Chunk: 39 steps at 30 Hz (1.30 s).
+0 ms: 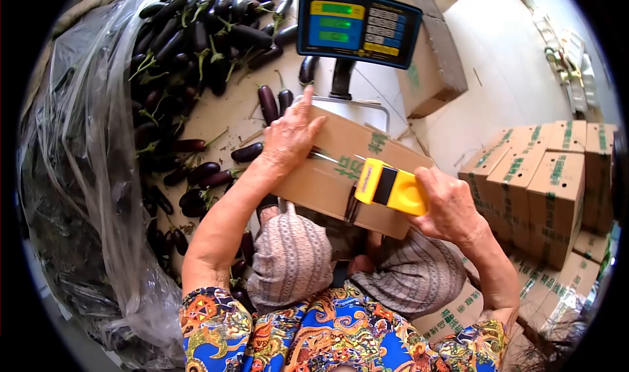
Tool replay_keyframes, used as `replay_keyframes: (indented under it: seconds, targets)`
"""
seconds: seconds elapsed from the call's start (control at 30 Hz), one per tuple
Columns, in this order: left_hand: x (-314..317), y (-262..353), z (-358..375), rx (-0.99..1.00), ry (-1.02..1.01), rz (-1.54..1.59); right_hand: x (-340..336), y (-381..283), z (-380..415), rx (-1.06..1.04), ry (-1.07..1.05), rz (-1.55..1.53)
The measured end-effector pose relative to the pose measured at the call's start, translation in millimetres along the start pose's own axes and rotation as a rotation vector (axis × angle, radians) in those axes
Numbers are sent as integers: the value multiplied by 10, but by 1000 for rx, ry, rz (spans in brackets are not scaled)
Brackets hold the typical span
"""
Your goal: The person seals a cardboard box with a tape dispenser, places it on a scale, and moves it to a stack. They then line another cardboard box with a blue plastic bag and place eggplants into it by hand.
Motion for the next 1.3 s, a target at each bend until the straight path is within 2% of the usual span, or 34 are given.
replay_keyframes:
  seconds: [0.07,0.2,0.37,0.73,0.97,1.13,1.23,1.27,1.3]
  targets:
    - [7,7,4,-76,-74,-23,-34,229,305,18,107,-69]
    - [27,-18,-14,-79,-51,-106,190,639,786,95,120,-36]
    - [45,2,-29,-5,12,-168,459,1037,1273,167,150,-64]
    - [67,-59,-57,55,65,-96,920,1293,1216,125,178,-199]
    - [48,-16,-50,50,53,-32,1621,1426,1014,109,272,-605]
    - [5,75,-50,196,91,-59,1925,1554,1121,70,367,-586]
    - [8,75,-40,116,74,-22,2065,1703,1236,76,391,-519]
    - [18,74,-56,198,80,-83,2136,1775,1311,102,390,-495]
    - [38,6,-45,160,76,-64,2213,1832,1402,130,389,-473]
Point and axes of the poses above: each hand's wrist, its own z-axis away from the middle knuckle, its own x-axis out of the palm, y = z × x, the point moved 7 cm from there along -z, towards the middle knuckle, and after that the axes turned 4 degrees about x, right-handed, at the moved point
